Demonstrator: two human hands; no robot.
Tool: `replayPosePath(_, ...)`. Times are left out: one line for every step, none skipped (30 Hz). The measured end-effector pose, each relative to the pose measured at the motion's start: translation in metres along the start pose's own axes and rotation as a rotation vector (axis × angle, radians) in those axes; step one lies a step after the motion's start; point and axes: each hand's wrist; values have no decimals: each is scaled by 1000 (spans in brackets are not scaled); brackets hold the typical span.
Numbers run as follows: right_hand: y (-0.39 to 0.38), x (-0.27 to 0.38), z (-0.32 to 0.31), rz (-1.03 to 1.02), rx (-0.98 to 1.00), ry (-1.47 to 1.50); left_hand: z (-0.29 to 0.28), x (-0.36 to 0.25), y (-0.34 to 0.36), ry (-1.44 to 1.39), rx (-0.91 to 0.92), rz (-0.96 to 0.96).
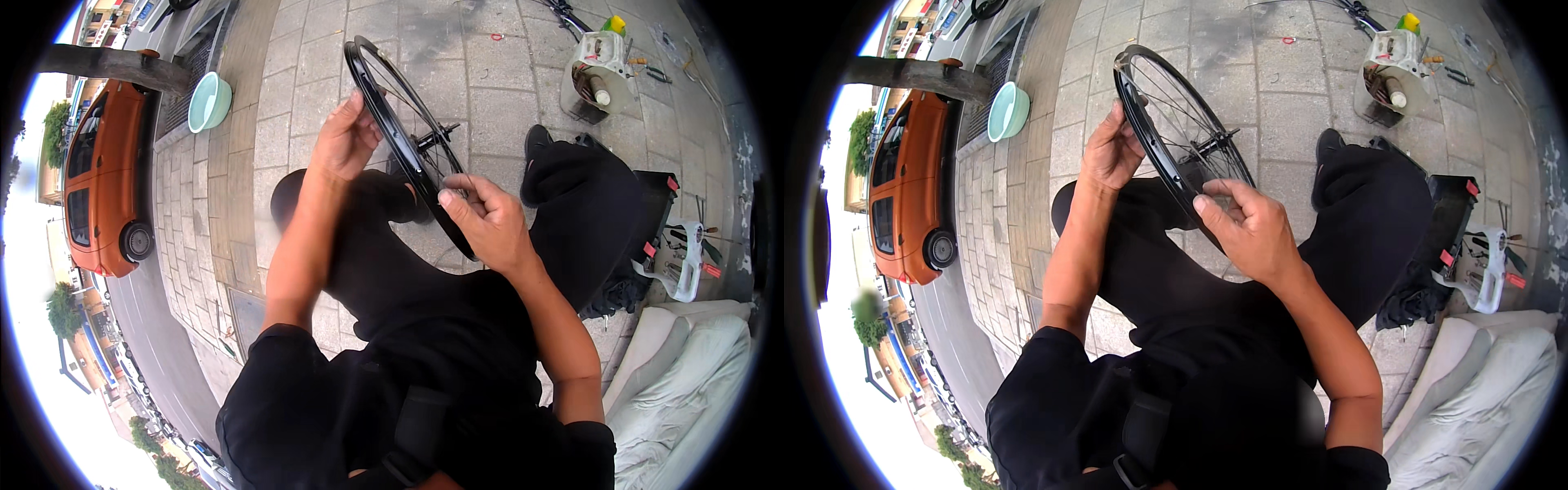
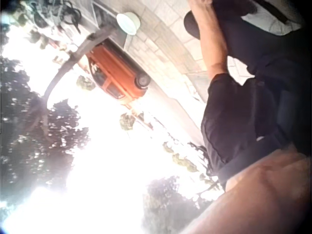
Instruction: The person installs and adjusts spokes on a bicycle wheel rim. They repeatedly insert spokes into the hub and rim, then tighten them using a spoke wrench. The work is performed on a tiled sidewalk with tools and a toolbox nearby.
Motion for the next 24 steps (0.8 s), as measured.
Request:
replayPosePath(8, -3, 4, 36, -13, 104, 4, 1, -3, 23, 19, 19)
replayPosePath(14, -6, 3, 49, 15, 74, 7, 3, -3, 33, 37, 53)
replayPosePath(24, -9, 2, 52, 44, 47, 8, 6, -3, 48, 49, 68)
replayPosePath(29, -12, 1, 55, 73, 20, 10, 8, -3, 64, 61, 83)
replayPosePath(30, -13, -1, 59, 86, 6, 11, 10, -2, 79, 71, 98)
replayPosePath(32, -17, -1, 62, 102, 3, 12, 11, -4, 75, 99, 114)
replayPosePath(34, -20, -1, 66, 118, -1, 14, 11, -4, 84, 89, 122)
replayPosePath(36, -23, 0, 41, 104, -23, 15, 9, -4, 93, 79, 129)
replayPosePath(37, -28, -1, 26, 91, -50, 17, 9, -3, 101, 73, 133)
replayPosePath(38, -33, -1, 10, 79, -77, 15, 12, -1, 125, 30, 121)
replayPosePath(39, -36, -2, -6, 66, -104, 13, 14, -1, 123, 52, 114)
replayPosePath(38, -37, -3, 2, 51, -122, 10, 14, -2, 120, 78, 110)
replayPosePath(35, -38, -3, 10, 35, -139, 6, 15, -1, 118, 105, 106)
replayPosePath(34, -36, -5, 18, 19, -156, -7, 17, 2, 93, 223, 129)
replayPosePath(33, -33, -7, 40, 25, -160, -4, 17, 0, 123, 202, 128)
replayPosePath(33, -31, -9, 62, 30, -165, 0, 17, -4, 153, 180, 126)
replayPosePath(34, -28, -11, 84, 34, -169, 3, 17, -6, 182, 158, 125)
replayPosePath(36, -24, -7, 41, 16, -129, -2, 18, -6, 206, 193, 106)
replayPosePath(39, -18, -2, 10, -24, -130, -3, 20, -5, 231, 193, 110)
replayPosePath(43, -10, 3, -21, -63, -130, -4, 23, -5, 256, 192, 114)
replayPosePath(47, -2, 7, -52, -101, -130, -2, 23, -6, 281, 191, 118)
replayPosePath(51, -2, 5, -31, -77, -191, -3, 23, -7, 296, 202, 119)
replayPosePath(51, -1, 7, -38, -83, -207, -2, 23, -8, 307, 210, 119)
replayPosePath(52, 1, 9, -48, -85, -225, -2, 23, -8, 318, 215, 122)
Point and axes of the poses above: each hand's wrist, its own y-axis towards the middle knuckle, its own z-axis out of the palm, x = y × z, and after that the axes turned 9 degrees about y, right-handed
